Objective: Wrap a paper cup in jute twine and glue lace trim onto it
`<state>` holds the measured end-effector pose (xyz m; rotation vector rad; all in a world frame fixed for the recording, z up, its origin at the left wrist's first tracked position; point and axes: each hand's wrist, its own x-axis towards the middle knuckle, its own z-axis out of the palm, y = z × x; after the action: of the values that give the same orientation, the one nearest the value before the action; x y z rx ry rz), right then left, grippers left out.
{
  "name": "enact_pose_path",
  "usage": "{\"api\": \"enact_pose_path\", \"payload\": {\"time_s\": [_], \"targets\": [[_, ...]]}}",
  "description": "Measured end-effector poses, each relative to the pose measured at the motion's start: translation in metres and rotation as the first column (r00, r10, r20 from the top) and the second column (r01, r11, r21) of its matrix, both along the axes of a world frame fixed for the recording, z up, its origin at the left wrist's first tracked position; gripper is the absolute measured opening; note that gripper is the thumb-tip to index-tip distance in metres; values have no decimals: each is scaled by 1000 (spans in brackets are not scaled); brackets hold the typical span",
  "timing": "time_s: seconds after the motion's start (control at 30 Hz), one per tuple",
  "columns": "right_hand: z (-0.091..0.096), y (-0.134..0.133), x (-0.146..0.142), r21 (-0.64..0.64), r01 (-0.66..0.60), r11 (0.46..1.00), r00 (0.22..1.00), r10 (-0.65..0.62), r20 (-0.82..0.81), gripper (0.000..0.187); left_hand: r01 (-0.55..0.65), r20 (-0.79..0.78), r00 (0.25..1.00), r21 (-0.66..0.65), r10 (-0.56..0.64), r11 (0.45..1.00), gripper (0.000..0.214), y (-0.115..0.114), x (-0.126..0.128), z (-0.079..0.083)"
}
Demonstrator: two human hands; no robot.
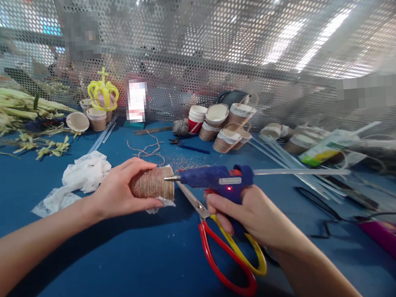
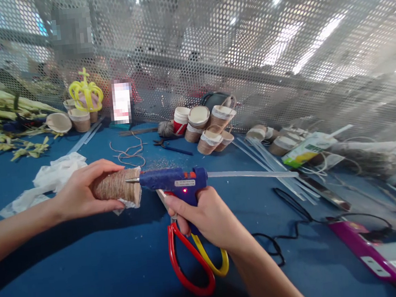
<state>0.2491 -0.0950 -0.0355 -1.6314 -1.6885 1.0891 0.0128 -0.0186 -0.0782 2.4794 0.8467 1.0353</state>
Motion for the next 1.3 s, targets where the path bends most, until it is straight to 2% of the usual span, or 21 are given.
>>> {"api": "enact_pose_path", "payload": {"time_s": [0.2, 0.27, 0.4, 0.57, 0.7, 0.83, 1.0, 1.13, 1.3], "targets": [[-1, 1, 0, 10, 38, 999, 999, -37, -20, 32, 39, 4, 999, 3, -39, 999, 56, -3, 1, 1], [-2, 1, 1, 8, 34, 999, 999, -34, -22, 32, 19, 4, 1000, -17, -19, 1000, 55, -2, 1, 1], [-1, 1, 1, 10, 4, 1000, 999, -4, -44, 32, -54, 36, 998, -117, 58, 992, 52, 2, 1, 0], [-2, 1, 1, -10, 34, 999, 972, -36, -234, 29, -83, 46, 994, -277, 99, 957, 49, 1, 3, 2], [-6, 5, 6, 0, 147, 989, 926, -138, -350, 27, -53, 52, 995, -398, 80, 916, 47, -1, 5, 2], [-11, 13, 13, 17, 326, 945, 883, -298, -364, 34, -32, 91, 991, -556, 99, 831, 45, -1, 7, 1], [-18, 30, 28, 119, 450, 885, 880, -418, -225, 43, 79, 213, 972, -690, 98, 720, 40, -3, 10, -1], [-28, 44, 42, 173, 500, 849, 866, -491, -94, 39, 94, 235, 966, -701, 104, 706, 38, -4, 12, 0], [-38, 56, 55, 254, 456, 853, 837, -508, 204, 33, 102, 240, 964, -739, 119, 666, 40, -5, 12, -1]]}}
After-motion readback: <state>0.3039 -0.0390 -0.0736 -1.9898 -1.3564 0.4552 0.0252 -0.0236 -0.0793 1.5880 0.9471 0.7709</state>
